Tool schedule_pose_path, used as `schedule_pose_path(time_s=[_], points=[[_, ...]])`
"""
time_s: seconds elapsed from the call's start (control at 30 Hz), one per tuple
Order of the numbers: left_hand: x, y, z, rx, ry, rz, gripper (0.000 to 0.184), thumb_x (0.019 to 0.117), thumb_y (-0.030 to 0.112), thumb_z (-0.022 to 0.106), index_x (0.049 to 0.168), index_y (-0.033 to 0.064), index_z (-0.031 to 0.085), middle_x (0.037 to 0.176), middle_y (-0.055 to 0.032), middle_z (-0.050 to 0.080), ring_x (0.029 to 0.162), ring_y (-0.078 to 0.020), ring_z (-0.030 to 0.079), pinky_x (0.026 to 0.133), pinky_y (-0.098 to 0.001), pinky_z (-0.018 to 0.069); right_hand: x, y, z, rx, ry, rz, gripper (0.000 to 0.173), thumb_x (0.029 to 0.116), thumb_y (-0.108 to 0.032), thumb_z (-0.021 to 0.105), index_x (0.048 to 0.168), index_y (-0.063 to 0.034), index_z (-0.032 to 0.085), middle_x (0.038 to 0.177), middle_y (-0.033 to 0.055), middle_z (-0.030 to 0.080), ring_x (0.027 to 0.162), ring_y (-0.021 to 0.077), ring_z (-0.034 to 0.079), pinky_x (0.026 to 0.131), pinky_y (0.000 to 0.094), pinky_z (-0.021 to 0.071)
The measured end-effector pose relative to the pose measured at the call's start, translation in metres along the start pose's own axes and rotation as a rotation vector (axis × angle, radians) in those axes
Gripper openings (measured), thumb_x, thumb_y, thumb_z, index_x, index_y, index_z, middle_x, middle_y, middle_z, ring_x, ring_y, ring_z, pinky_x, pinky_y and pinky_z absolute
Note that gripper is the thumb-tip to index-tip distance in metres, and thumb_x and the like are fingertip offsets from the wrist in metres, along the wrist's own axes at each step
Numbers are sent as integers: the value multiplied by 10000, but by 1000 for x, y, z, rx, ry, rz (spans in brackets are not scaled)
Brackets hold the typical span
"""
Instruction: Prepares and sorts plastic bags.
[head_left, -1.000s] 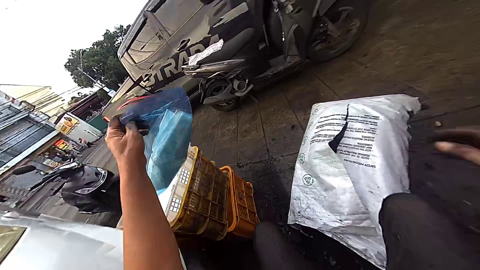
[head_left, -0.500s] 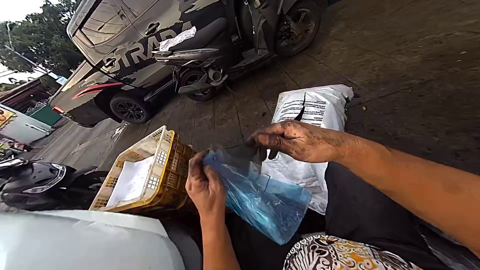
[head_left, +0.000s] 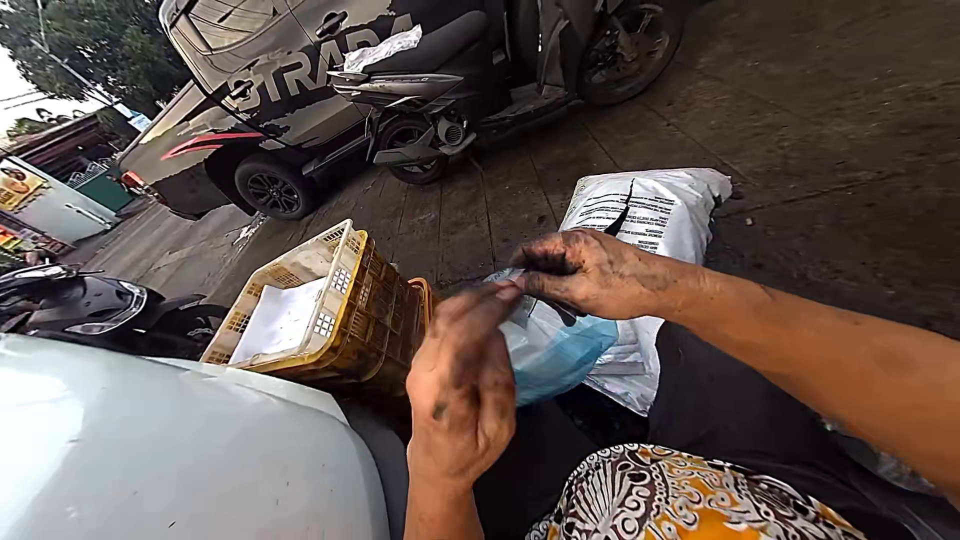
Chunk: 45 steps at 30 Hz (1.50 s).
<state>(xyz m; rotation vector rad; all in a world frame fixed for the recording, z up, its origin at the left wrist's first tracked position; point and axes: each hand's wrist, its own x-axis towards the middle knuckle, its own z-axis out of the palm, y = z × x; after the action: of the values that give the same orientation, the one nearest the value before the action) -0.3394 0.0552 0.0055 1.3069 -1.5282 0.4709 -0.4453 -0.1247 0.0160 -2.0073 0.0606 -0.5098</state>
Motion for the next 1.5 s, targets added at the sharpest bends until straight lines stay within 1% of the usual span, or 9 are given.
schedule_pose_path(time_s=[0.13,0.3,0.57,0.8,0.9,1.03,1.13,1.27,1.5], points=[[19,0,9,320,-375,-59,234,982,54,506,1088,3,708,905,-97,730,781,-146,708,723,-265,581,1,-10,-15,-48,111,-88,88,998,-104,639,970,-51,704,637,-34,613,525,-23,514,509,138,422],[25,18,58,394,-906,-188,295,969,-22,529,1224,-97,658,1233,-280,665,1123,-381,687,936,-452,558,-15,-6,-29,-155,165,-20,95,989,-109,650,925,-53,694,602,-38,564,514,-3,484,509,175,405],[36,8,152,320,-1552,-320,257,965,20,592,1203,-60,650,1199,-262,660,1165,-427,625,972,-589,478,-63,28,-63,-253,277,85,114,1003,-127,629,935,-52,682,614,-55,535,511,-25,472,507,147,407],[22,-15,156,-226,-775,-182,226,985,63,549,1084,-81,694,980,-178,732,905,-207,722,847,-350,570,-105,64,-80,-207,362,166,89,986,-124,649,933,-66,689,615,-90,528,538,-57,453,537,126,389],[27,-20,149,-520,-801,-247,207,1009,64,539,1113,-85,637,994,-97,682,884,-18,642,823,-187,533,-109,68,-82,-192,387,164,79,986,-118,650,941,-68,691,631,-84,552,549,-54,471,548,127,405],[27,-29,151,-505,-763,-216,278,972,-27,448,1093,-58,697,1034,-116,717,947,-37,660,885,-203,524,-107,69,-84,-146,395,187,69,985,-106,650,944,-74,695,623,-84,566,537,-48,485,534,130,414],[34,-25,146,-677,-757,-577,348,976,40,349,1100,-20,669,998,5,691,893,16,640,825,-209,541,-104,69,-85,-133,388,198,82,993,-123,648,942,-78,694,608,-81,557,523,-41,479,524,139,411],[36,-29,138,-836,-761,-556,304,963,10,572,1253,-85,581,1135,-55,689,973,-31,673,884,-233,573,-99,71,-87,-119,389,188,86,995,-116,644,940,-72,693,601,-81,555,518,-41,476,517,136,406],[62,-35,91,-807,81,-562,269,1078,154,425,1029,190,686,868,82,730,802,-35,703,755,-263,608,-90,81,-89,-97,405,259,87,997,-83,637,950,-41,696,614,-46,576,516,-23,485,511,158,412]])
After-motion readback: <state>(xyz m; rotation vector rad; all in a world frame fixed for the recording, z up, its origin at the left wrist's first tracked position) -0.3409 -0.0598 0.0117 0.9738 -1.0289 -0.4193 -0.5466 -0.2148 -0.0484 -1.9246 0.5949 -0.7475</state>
